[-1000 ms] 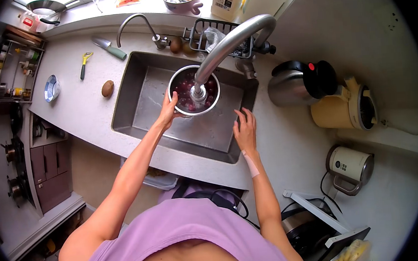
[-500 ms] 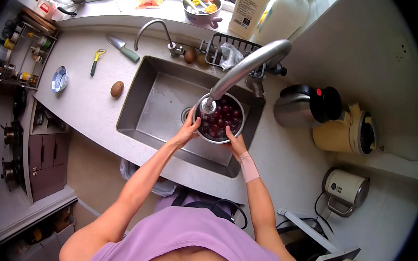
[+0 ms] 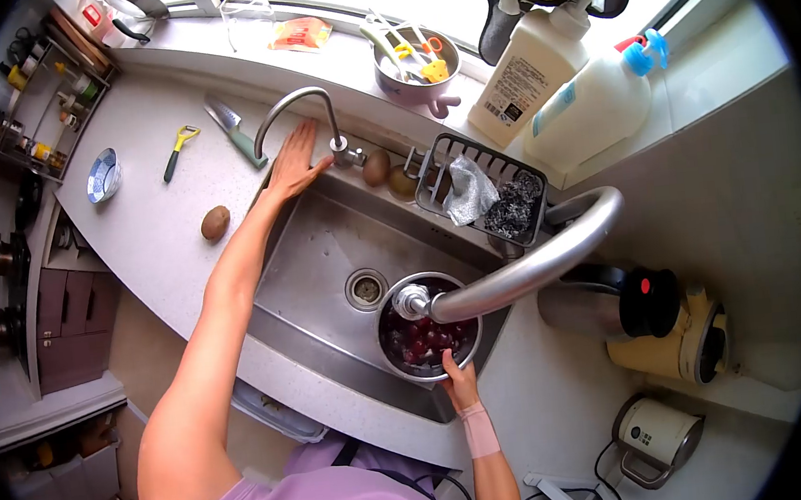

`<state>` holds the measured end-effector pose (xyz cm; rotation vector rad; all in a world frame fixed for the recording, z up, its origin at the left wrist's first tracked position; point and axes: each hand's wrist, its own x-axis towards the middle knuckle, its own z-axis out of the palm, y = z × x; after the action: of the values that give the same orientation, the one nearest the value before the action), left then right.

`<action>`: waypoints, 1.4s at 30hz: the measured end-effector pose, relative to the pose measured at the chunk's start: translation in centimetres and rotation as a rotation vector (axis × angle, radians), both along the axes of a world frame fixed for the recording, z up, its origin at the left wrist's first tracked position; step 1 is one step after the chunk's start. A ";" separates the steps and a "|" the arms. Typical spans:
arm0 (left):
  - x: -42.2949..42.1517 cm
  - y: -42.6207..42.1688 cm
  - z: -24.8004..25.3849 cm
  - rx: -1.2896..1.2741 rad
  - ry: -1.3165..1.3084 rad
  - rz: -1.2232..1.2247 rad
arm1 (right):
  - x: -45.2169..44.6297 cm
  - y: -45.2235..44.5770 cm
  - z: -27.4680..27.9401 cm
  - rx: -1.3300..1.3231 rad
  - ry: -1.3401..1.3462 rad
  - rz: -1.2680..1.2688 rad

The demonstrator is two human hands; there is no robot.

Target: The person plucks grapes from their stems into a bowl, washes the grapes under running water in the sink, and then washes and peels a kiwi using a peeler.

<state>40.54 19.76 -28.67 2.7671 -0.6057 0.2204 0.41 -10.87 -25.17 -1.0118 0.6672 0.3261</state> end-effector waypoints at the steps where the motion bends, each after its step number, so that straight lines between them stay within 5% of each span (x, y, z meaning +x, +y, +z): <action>1: 0.1 0.2 -0.2 0.000 0.006 0.004 | -0.3 0.0 0.2 0.000 0.006 0.004; 6: -0.4 1.3 1.2 0.011 -0.008 -0.389 | -1.1 0.3 0.2 -0.011 -0.047 -0.044; 12: -6.0 1.6 2.2 -0.169 0.049 -0.432 | -1.7 0.2 1.4 -0.070 -0.096 -0.083; 13: -8.3 1.6 1.8 -0.223 0.105 -0.479 | -1.8 0.1 1.7 -0.064 -0.104 -0.080; 14: -11.3 1.1 1.1 -0.010 0.600 -0.488 | -2.0 -0.3 1.9 -0.050 -0.054 -0.091; 16: -17.6 -0.1 -5.3 0.093 0.552 -0.595 | -2.2 -0.3 2.2 -0.043 -0.021 -0.130; 18: -21.5 -5.2 -5.5 -0.445 1.024 -0.076 | -1.8 0.0 2.3 -0.055 -0.045 -0.156; 20: -23.7 -10.5 -6.4 -1.495 1.475 0.639 | -2.5 -0.6 2.7 -0.098 -0.032 -0.119; 22: -25.2 -13.6 -8.1 -1.581 1.479 0.276 | -2.7 -0.4 3.0 -0.099 -0.046 -0.141; 26: -25.9 -16.5 -6.8 -1.790 1.503 0.411 | -3.4 -0.6 4.1 -0.069 -0.067 -0.186; 28: -25.5 -16.3 -4.4 -1.940 1.268 0.618 | -3.6 -0.7 4.4 -0.038 -0.065 -0.191; 33: -26.2 -13.4 -1.7 -1.386 1.114 0.648 | -3.5 -0.6 5.1 -0.030 -0.075 -0.148; 35: -25.9 -12.3 -1.7 -0.832 1.046 0.415 | -3.1 -0.8 5.0 -0.052 -0.070 -0.070; 37: -26.3 -11.7 2.8 -0.970 1.361 0.398 | -2.4 -0.7 4.1 -0.078 -0.053 -0.023; 39: -26.6 -10.3 4.6 -1.197 1.607 0.053 | -0.9 -0.4 3.6 -0.067 -0.072 0.053; 42: -27.0 -8.9 5.9 -1.254 1.632 0.031 | 1.6 0.7 4.2 -0.069 -0.069 0.126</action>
<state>13.55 10.88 -22.78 1.0455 0.1004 -1.1104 2.01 -10.19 -21.00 -1.1293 0.5565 0.3784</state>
